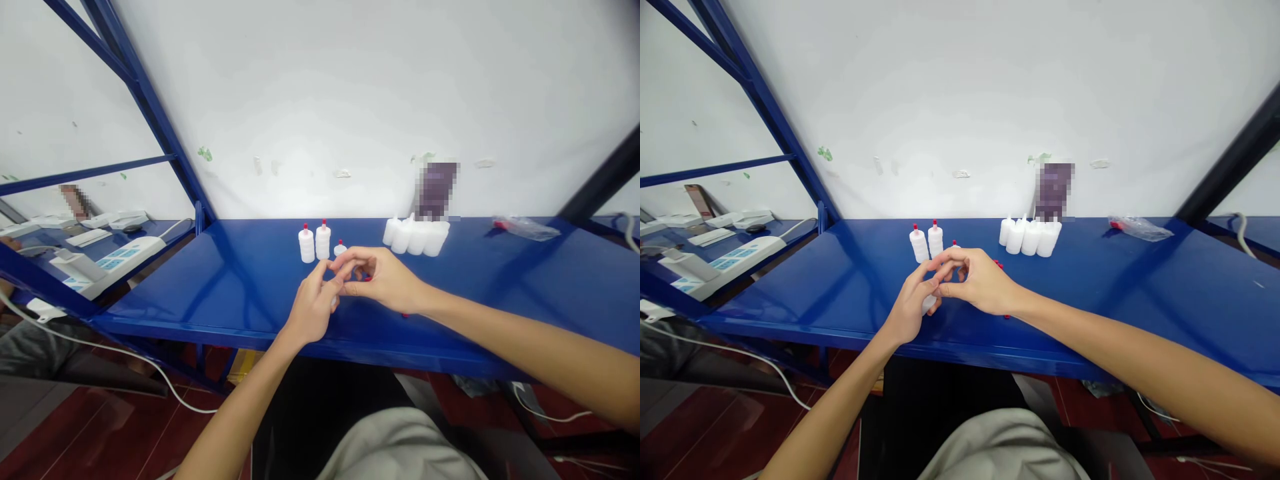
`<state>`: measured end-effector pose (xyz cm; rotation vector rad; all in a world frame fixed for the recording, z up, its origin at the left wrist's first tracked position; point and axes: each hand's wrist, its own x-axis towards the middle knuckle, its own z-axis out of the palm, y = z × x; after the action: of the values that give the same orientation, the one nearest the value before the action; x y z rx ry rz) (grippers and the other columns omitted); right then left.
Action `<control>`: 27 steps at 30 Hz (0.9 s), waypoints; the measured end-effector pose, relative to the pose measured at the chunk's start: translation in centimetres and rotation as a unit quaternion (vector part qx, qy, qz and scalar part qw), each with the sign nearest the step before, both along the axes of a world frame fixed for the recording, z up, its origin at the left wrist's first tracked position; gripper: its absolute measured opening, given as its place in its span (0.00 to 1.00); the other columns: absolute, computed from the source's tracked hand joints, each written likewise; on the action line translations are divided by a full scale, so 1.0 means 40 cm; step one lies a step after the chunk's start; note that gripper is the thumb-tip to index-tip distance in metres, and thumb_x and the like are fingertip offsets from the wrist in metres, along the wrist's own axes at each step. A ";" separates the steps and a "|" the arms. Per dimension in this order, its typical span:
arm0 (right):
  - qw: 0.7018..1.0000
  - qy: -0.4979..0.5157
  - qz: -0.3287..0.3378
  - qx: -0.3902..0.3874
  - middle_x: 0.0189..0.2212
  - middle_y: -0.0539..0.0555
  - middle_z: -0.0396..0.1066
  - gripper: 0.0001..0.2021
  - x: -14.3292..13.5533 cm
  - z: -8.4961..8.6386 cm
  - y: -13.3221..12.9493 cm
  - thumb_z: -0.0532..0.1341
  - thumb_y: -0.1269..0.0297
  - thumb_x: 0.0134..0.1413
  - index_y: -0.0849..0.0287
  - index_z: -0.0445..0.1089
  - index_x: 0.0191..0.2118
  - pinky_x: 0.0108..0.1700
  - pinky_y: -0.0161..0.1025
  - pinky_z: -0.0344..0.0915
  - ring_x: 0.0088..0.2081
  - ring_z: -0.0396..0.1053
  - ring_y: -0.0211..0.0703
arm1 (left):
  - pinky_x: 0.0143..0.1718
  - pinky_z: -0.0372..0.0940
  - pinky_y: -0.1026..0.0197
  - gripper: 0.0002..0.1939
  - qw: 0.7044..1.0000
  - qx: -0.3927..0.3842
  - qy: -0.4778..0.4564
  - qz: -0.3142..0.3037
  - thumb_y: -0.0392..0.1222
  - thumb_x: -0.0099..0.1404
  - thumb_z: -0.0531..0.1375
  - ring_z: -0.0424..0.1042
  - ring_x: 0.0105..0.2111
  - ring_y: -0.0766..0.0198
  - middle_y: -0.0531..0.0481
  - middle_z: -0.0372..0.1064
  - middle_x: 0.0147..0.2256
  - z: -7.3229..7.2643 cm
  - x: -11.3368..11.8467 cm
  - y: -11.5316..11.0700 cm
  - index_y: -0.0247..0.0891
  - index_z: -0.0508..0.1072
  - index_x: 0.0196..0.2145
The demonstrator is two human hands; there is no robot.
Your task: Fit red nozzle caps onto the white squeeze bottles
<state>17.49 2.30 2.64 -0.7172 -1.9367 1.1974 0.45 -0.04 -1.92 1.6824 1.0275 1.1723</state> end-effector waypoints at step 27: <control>0.926 -0.202 -0.233 0.218 0.32 0.53 0.78 0.03 0.015 0.017 0.274 0.65 0.69 0.48 0.60 0.75 0.32 0.38 0.40 0.65 0.31 0.72 0.41 | 0.29 0.55 0.64 0.15 0.984 0.054 0.170 0.019 0.41 0.69 0.48 0.62 0.26 0.67 0.55 0.64 0.24 0.024 0.002 -0.018 0.37 0.67 0.26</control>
<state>18.08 13.24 3.30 -1.1553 -2.0890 0.3228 0.54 -0.76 -0.96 2.0048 1.2247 0.9982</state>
